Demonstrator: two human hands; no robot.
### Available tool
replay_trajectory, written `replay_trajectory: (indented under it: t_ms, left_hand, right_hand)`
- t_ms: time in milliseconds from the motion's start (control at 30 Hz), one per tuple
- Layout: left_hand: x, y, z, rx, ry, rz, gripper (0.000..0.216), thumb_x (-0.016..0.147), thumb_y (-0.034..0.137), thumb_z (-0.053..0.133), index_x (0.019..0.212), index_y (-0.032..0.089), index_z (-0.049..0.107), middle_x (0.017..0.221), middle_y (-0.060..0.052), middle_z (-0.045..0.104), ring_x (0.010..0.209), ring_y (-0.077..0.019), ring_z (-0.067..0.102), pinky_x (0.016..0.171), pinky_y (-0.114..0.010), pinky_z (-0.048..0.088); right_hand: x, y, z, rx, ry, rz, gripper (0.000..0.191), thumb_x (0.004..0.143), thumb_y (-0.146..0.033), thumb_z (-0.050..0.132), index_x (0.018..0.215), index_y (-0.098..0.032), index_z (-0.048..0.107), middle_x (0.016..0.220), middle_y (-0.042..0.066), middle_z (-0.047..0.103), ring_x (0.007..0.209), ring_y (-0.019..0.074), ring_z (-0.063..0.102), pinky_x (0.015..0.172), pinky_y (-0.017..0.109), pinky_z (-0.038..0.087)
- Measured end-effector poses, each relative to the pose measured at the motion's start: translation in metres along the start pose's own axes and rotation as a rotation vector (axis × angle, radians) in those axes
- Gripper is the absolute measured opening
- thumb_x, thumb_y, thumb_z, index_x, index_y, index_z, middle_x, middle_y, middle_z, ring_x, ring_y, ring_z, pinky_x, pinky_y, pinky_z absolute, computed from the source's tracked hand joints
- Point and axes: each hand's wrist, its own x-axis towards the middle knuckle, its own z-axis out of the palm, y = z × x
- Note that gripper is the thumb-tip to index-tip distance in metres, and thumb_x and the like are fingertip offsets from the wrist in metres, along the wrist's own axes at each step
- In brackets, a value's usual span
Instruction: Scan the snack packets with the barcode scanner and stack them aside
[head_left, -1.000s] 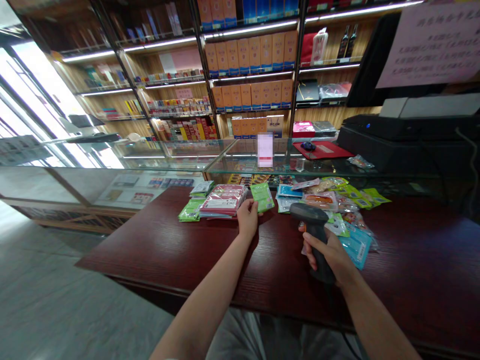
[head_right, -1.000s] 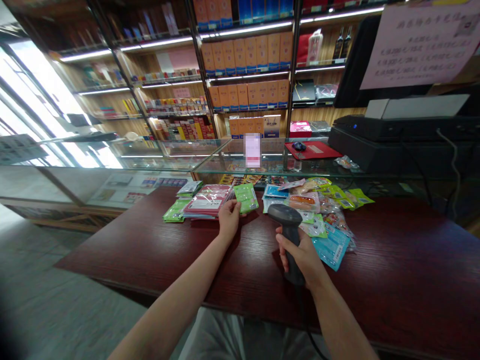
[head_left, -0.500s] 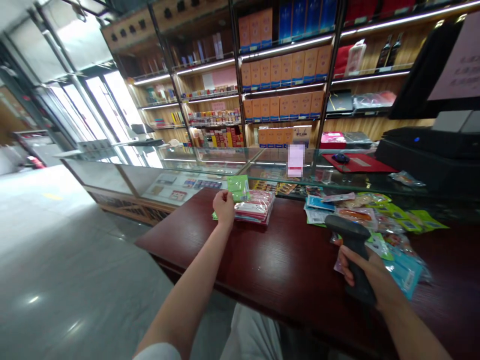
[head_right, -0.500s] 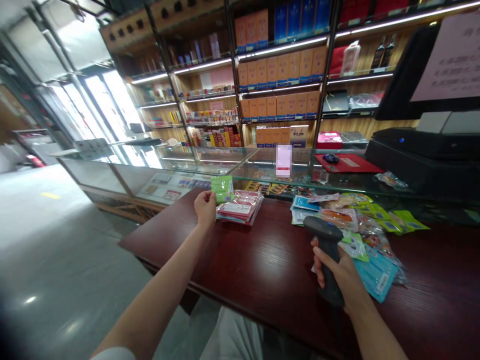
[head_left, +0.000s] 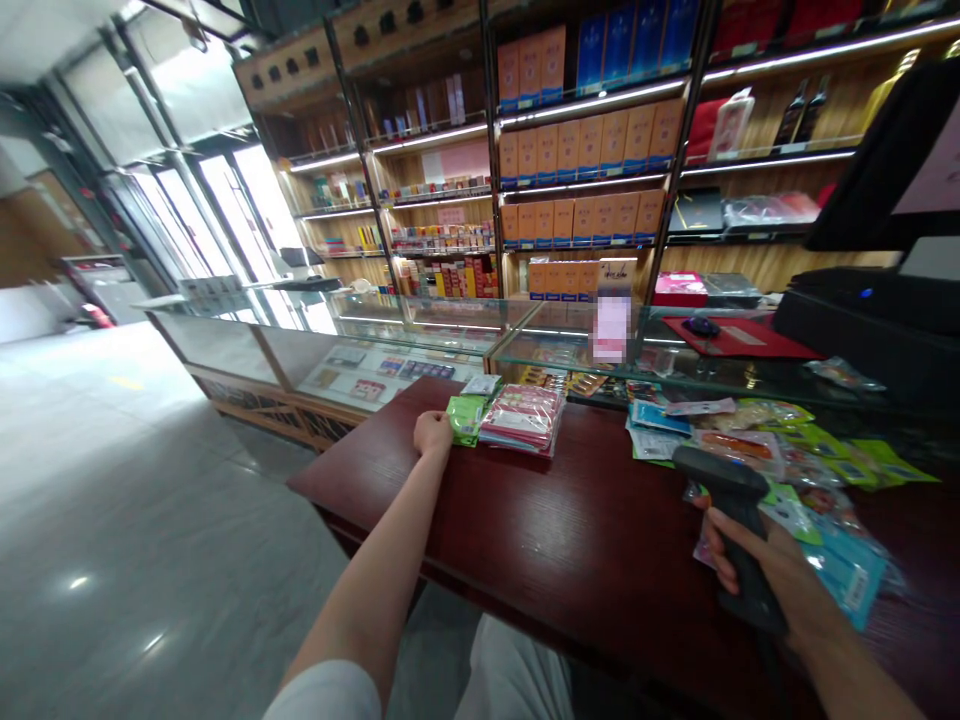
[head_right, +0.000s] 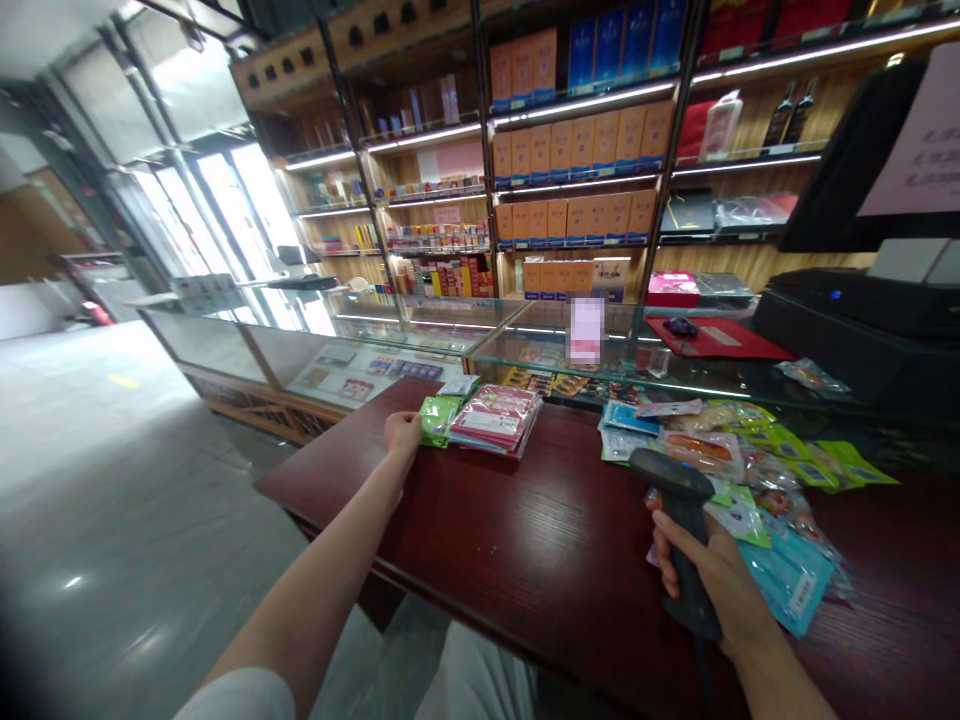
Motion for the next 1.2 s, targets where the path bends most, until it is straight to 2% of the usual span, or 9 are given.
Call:
replay_trajectory:
  t_ms: [233,467,600,767,933,1200]
  left_hand:
    - [-0.019,0.015,-0.004,0.257,0.054,0.038,0.035,0.085,0.032,0.046,0.102,0.018,0.074,0.105,-0.020,0.067,0.100,-0.0331,0.059,0.083,-0.042,0.044]
    - [-0.027,0.025,-0.013,0.210,0.100,0.144,0.031,0.088,0.031,0.047,0.107,0.020,0.069,0.110,-0.017,0.061,0.107,-0.0315,0.051,0.090,-0.044,0.040]
    - [-0.039,0.047,-0.024,0.165,0.123,0.263,0.029,0.088,0.030,0.046,0.107,0.021,0.067,0.112,-0.014,0.059,0.111,-0.0310,0.047,0.093,-0.044,0.037]
    - [-0.078,0.089,-0.027,0.094,0.115,0.493,0.027,0.088,0.029,0.047,0.107,0.023,0.066,0.111,-0.010,0.059,0.112,-0.0296,0.046,0.095,-0.043,0.035]
    - [-0.135,0.122,-0.003,-0.030,-0.044,0.792,0.026,0.090,0.026,0.047,0.107,0.023,0.065,0.109,-0.009,0.058,0.108,-0.0260,0.048,0.098,-0.041,0.035]
    - [-0.228,0.157,0.066,-0.078,-0.423,1.164,0.023,0.090,0.027,0.049,0.108,0.023,0.063,0.108,-0.007,0.060,0.107,-0.0234,0.049,0.094,-0.039,0.039]
  right_hand:
    - [-0.002,-0.003,0.002,0.004,-0.010,0.010,0.044,0.065,-0.042,0.083,0.094,-0.020,0.060,0.052,-0.006,0.055,0.034,0.0090,0.046,0.027,0.018,0.039]
    - [-0.001,0.000,-0.001,-0.006,-0.021,-0.009,0.044,0.066,-0.045,0.082,0.095,-0.020,0.061,0.054,-0.006,0.055,0.035,0.0086,0.044,0.028,0.018,0.037]
    - [0.001,0.002,-0.002,0.007,-0.027,-0.021,0.044,0.066,-0.045,0.082,0.095,-0.020,0.061,0.054,-0.006,0.055,0.035,0.0089,0.045,0.028,0.018,0.037]
    - [-0.003,-0.008,0.002,0.059,-0.049,-0.064,0.040,0.067,-0.042,0.083,0.091,-0.017,0.062,0.054,-0.006,0.055,0.036,0.0079,0.045,0.029,0.017,0.038]
    - [-0.005,-0.022,-0.003,0.082,0.034,-0.099,0.039,0.066,-0.038,0.084,0.091,-0.017,0.063,0.053,-0.006,0.057,0.036,0.0085,0.048,0.030,0.018,0.040]
    - [-0.006,-0.027,-0.028,0.165,0.075,-0.146,0.035,0.069,-0.036,0.082,0.092,-0.019,0.062,0.054,-0.007,0.058,0.037,0.0075,0.049,0.031,0.016,0.041]
